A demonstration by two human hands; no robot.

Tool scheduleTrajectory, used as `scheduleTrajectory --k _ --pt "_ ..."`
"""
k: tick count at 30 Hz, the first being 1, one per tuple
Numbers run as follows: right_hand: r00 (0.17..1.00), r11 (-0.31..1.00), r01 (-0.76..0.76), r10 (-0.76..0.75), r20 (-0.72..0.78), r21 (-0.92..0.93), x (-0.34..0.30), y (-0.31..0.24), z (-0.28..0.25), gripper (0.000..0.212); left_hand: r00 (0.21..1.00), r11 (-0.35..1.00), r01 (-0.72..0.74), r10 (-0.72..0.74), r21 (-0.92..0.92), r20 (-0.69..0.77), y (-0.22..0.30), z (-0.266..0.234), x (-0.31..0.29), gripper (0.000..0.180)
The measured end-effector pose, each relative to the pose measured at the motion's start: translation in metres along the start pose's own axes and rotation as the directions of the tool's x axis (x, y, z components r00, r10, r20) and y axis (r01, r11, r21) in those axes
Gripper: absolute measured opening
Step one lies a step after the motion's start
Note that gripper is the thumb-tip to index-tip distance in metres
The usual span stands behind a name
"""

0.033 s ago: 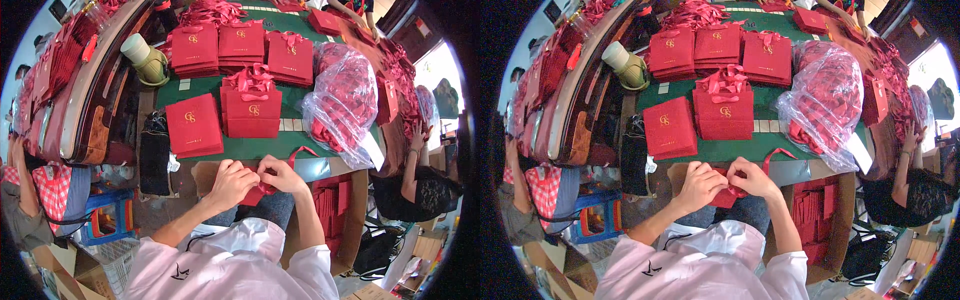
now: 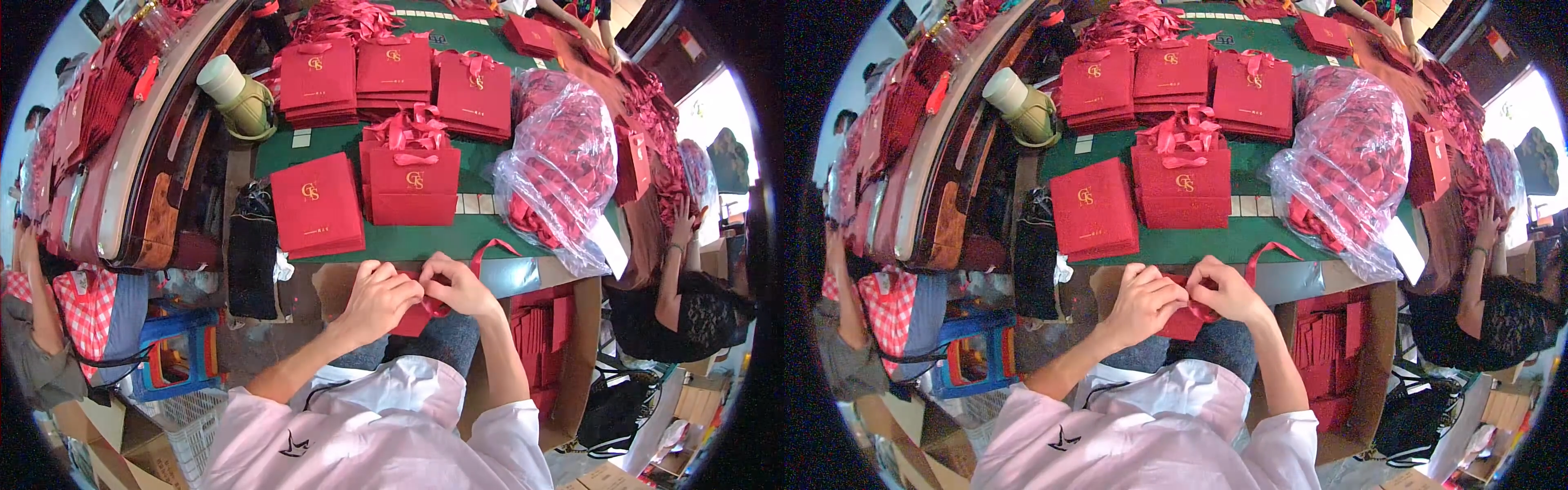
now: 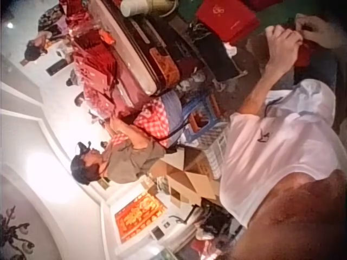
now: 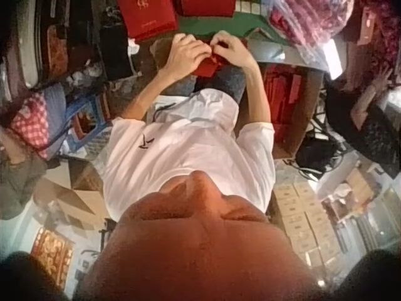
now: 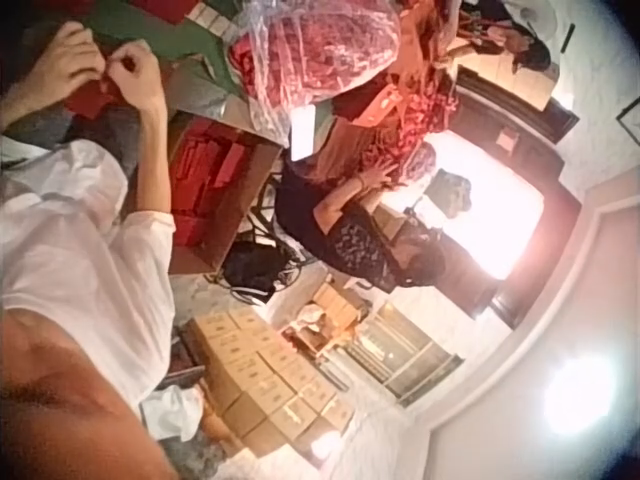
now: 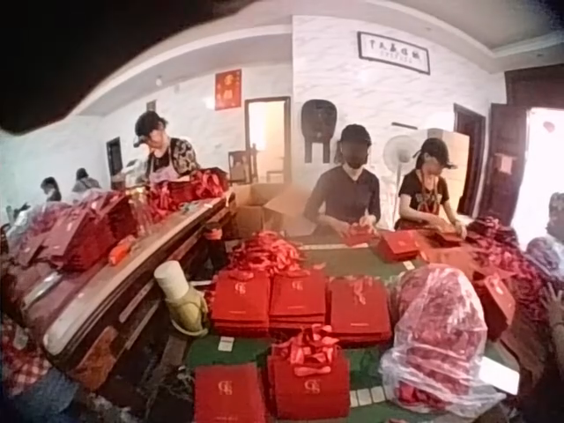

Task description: The person threads ribbons through holes in paper gift bags and ties them by hand to attach handles.

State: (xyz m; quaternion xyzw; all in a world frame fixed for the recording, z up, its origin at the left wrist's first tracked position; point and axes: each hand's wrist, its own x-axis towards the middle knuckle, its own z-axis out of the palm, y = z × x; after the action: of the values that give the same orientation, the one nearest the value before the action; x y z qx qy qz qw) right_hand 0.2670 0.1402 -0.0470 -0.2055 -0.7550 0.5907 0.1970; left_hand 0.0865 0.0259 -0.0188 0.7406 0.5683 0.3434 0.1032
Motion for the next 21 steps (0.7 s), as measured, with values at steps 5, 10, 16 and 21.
scheduleTrajectory --k 5,10,16,21 --pt "0.891 0.982 -0.189 0.164 -0.423 -0.018 0.012 0.003 -0.003 0.011 0.993 0.994 0.04 -0.029 -0.098 0.116 0.005 -0.002 0.001 0.014" --pt "0.82 0.969 -0.223 0.128 -0.558 -0.105 0.004 -0.022 -0.004 0.016 0.959 0.955 0.276 -0.267 -0.105 0.095 -0.005 -0.001 0.007 0.018" --pt "0.957 0.873 -0.213 0.096 -0.275 -0.439 -0.038 -0.04 0.0 0.015 0.933 0.927 0.361 -0.357 -0.104 0.052 -0.02 0.002 0.015 0.018" --pt "0.93 0.889 -0.303 0.197 -0.309 -0.343 -0.036 -0.059 0.019 0.016 0.927 0.921 0.376 -0.375 -0.1 0.025 -0.025 0.022 0.025 0.019"
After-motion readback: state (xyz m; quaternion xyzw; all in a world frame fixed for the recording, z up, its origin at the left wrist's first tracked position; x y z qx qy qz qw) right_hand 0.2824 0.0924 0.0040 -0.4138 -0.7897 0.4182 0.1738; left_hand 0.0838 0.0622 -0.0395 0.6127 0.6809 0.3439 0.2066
